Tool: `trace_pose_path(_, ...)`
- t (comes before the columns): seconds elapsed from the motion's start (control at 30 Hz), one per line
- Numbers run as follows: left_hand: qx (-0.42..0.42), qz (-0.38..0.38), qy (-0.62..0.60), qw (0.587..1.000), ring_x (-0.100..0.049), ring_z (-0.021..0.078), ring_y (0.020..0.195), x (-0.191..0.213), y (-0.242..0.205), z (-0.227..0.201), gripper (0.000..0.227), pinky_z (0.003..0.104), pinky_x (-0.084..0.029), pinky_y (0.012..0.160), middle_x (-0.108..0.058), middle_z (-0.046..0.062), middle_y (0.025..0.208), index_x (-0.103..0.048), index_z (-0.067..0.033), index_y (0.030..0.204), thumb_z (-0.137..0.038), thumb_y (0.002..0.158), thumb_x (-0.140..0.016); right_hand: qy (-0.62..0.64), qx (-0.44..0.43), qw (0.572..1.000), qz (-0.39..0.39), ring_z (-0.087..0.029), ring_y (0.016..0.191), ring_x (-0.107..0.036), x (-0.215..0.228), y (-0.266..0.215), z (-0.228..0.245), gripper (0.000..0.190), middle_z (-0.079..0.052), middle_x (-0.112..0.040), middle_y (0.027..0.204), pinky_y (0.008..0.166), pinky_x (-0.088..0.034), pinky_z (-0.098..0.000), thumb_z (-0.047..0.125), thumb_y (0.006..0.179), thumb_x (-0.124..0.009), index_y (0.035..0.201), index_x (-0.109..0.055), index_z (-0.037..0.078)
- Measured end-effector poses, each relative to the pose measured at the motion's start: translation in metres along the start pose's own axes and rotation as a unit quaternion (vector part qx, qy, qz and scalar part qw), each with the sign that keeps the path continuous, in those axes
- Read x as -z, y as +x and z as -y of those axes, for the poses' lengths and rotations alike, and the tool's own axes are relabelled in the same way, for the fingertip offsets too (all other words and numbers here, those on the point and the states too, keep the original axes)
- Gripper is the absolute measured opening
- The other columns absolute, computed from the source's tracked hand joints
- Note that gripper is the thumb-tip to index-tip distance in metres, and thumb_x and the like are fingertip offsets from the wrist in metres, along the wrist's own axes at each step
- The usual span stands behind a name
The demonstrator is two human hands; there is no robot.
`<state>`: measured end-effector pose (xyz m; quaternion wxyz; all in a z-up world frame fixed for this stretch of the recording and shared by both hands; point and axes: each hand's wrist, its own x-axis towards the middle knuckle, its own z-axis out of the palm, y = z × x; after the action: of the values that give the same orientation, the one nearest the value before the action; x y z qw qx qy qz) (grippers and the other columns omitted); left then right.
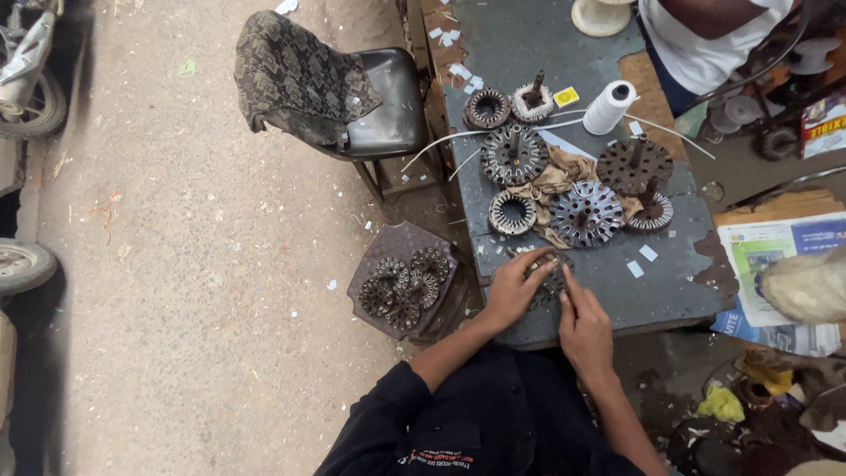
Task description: The person works on a circular motor stator, using a small metal tool to adjust or clean the internal slots. They handle several similar stator parts on the workbench, occasionally picking up and setting down the tool while manipulating the components.
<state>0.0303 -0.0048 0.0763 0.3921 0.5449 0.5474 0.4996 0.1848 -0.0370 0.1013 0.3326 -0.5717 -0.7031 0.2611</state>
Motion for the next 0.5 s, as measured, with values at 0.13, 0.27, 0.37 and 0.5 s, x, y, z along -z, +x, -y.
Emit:
trace_pose_path(0.13,-0.022,0.001,0.008,1.000,-0.071,0.0319,0.114,0.002,-0.001,0.006,0.034,0.037,-0.054,0.097,-0.072,0.017,0.124,-0.068,-0.0036,0.129,-0.024,0.101,-0.066,0.000,0.002,1.000,0.004,-0.035,0.077,-0.066,-0.006,0.002,-0.001,0.049,-0.019,-0.064,0.094,0.071,-0.052,-0.0437,0.007,0.099,-0.058,0.147,-0.057,0.015)
trace_pose_path(0.27,-0.002,-0.005,0.013,1.000,-0.072,0.0311,0.111,-0.002,-0.001,0.011,0.034,0.037,-0.055,0.094,-0.073,0.017,0.121,-0.068,-0.0045,0.128,-0.024,0.100,-0.067,-0.007,0.030,1.000,-0.002,-0.036,0.078,-0.065,-0.004,0.002,0.002,0.048,-0.019,-0.064,0.093,0.072,-0.051,-0.0441,0.007,0.100,-0.059,0.148,-0.056,0.014)
trace_pose_path(0.37,0.033,-0.006,0.026,0.999,-0.073,0.0288,0.104,-0.004,-0.006,0.021,0.035,0.035,-0.056,0.089,-0.074,0.016,0.118,-0.068,-0.0063,0.128,-0.026,0.099,-0.068,-0.026,0.035,0.999,0.009,-0.038,0.078,-0.062,-0.008,0.001,-0.005,0.050,-0.020,-0.062,0.089,0.073,-0.051,-0.0447,0.005,0.101,-0.060,0.150,-0.057,0.014)
trace_pose_path(0.5,0.030,0.004,-0.011,0.999,-0.073,0.0236,0.105,-0.006,-0.009,0.026,0.038,0.033,-0.056,0.092,-0.073,0.015,0.123,-0.065,-0.0078,0.133,-0.023,0.099,-0.071,-0.002,0.072,0.997,-0.002,-0.036,0.081,-0.063,-0.005,-0.005,-0.015,0.052,-0.019,-0.063,0.097,0.075,-0.052,-0.0428,0.002,0.102,-0.063,0.151,-0.054,0.012)
